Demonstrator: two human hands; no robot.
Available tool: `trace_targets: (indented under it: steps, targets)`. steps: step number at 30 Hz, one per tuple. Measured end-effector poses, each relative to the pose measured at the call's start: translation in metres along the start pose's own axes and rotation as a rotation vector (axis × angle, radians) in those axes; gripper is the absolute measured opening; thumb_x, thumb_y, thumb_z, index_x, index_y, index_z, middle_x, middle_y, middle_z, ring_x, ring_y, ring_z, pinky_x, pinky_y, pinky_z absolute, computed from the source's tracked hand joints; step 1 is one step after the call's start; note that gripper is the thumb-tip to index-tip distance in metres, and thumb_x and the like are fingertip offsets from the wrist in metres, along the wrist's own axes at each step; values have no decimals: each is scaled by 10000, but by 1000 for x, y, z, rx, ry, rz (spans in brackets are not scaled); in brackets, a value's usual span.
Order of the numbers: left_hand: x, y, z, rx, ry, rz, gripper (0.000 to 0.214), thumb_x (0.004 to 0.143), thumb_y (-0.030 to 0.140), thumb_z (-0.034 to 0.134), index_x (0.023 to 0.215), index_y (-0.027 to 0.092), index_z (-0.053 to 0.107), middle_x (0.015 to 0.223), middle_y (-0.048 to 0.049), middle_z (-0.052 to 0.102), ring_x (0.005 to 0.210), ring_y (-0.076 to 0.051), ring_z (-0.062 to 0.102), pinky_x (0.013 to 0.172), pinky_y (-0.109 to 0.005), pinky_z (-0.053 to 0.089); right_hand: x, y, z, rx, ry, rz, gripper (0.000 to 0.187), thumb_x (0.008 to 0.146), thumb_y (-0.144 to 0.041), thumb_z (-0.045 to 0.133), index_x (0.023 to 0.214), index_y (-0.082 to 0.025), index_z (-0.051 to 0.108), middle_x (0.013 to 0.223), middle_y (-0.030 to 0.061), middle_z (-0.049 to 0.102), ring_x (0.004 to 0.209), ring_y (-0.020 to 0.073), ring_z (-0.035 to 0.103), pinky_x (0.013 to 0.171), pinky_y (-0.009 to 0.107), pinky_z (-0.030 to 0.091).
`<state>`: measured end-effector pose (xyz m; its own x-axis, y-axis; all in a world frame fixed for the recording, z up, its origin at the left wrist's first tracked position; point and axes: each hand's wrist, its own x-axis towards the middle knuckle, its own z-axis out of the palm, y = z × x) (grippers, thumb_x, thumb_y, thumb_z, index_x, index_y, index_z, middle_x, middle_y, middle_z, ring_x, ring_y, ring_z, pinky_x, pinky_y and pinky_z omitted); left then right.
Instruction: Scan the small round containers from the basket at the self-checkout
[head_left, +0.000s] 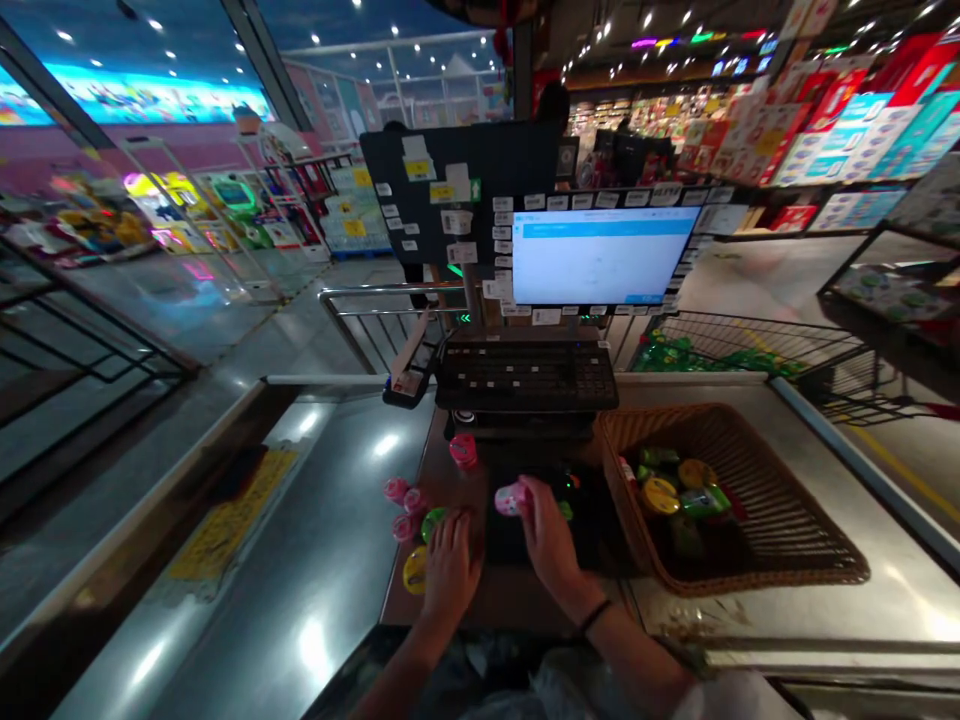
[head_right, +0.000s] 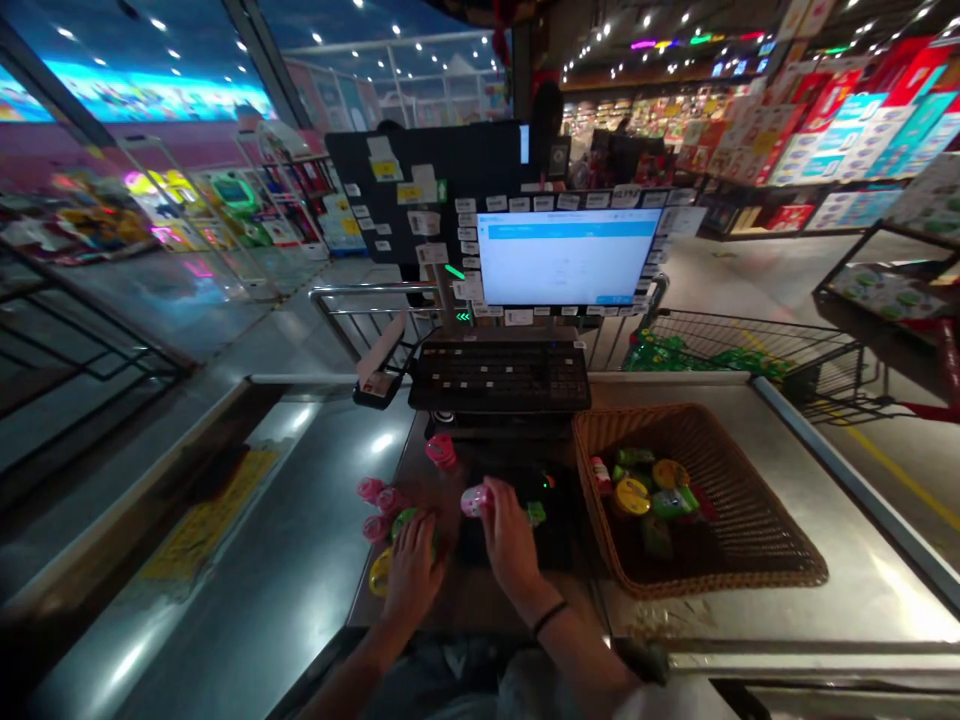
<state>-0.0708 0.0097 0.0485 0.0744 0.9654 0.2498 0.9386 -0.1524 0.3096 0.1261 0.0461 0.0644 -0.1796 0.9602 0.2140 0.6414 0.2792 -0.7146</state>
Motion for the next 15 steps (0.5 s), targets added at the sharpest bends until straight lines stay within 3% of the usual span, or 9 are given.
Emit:
trace_targets:
  steps: [1, 3, 4, 7, 9, 12, 15]
  targets:
    - [5, 17, 11, -17, -34, 34, 423, 975, 280, 403, 1387, 296, 498, 1389, -70, 584, 1351, -238, 497, 1150, -457, 405, -4, 8, -23, -6, 122, 25, 473, 1019, -237, 283, 1489, -202, 313, 1432, 185, 485, 1343, 254, 482, 1095, 493, 434]
    - [20, 50, 37, -33, -166, 132, 480, 940, 294, 496, 1418, 245, 481, 1431, -86, 558, 1373, -252, 474, 1141, -459, 407, -11, 26, -72, -25, 553, 59, 457, 1026, -289, 315, 1473, -198, 344, 1432, 186, 493, 1371, 271, 454, 1117, 541, 400]
    - [28, 64, 50, -12, -220, 137, 576, 901, 309, 574, 1453, 208, 446, 1486, -110, 507, 1417, -278, 419, 1152, -476, 385, -14, 36, -96, -76, 644, 66, 465, 1027, -311, 330, 1476, -193, 349, 1440, 190, 488, 1370, 272, 455, 1110, 543, 407]
    - [50, 89, 75, 48, -374, 89, 629, 809, 277, 700, 1401, 175, 512, 1429, -146, 555, 1383, -315, 448, 1120, -477, 395, -25, 56, -144, -326, 574, 112, 518, 1003, -423, 425, 1481, -226, 403, 1524, 178, 420, 1442, 332, 356, 1110, 614, 375]
    - [54, 92, 76, 56, -407, 62, 507, 828, 261, 680, 1317, 173, 581, 1298, -139, 642, 1282, -301, 534, 1072, -458, 425, -34, 60, -151, -431, 470, 113, 520, 978, -444, 482, 1469, -276, 439, 1553, 140, 402, 1455, 349, 332, 1108, 634, 363]
    - [45, 93, 59, -26, -331, 46, 421, 895, 324, 614, 1288, 177, 588, 1242, -127, 661, 1204, -279, 571, 1016, -442, 449, -47, 50, -131, -353, 251, 5, 555, 961, -416, 521, 1492, -307, 406, 1551, 107, 419, 1437, 315, 380, 1114, 567, 399]
    - [26, 110, 34, -237, -241, 131, 441, 892, 341, 616, 1309, 208, 568, 1250, -113, 652, 1178, -264, 577, 993, -435, 464, -54, 31, -99, -98, 114, -52, 630, 958, -428, 532, 1529, -268, 318, 1477, 128, 495, 1358, 268, 489, 1087, 483, 461]
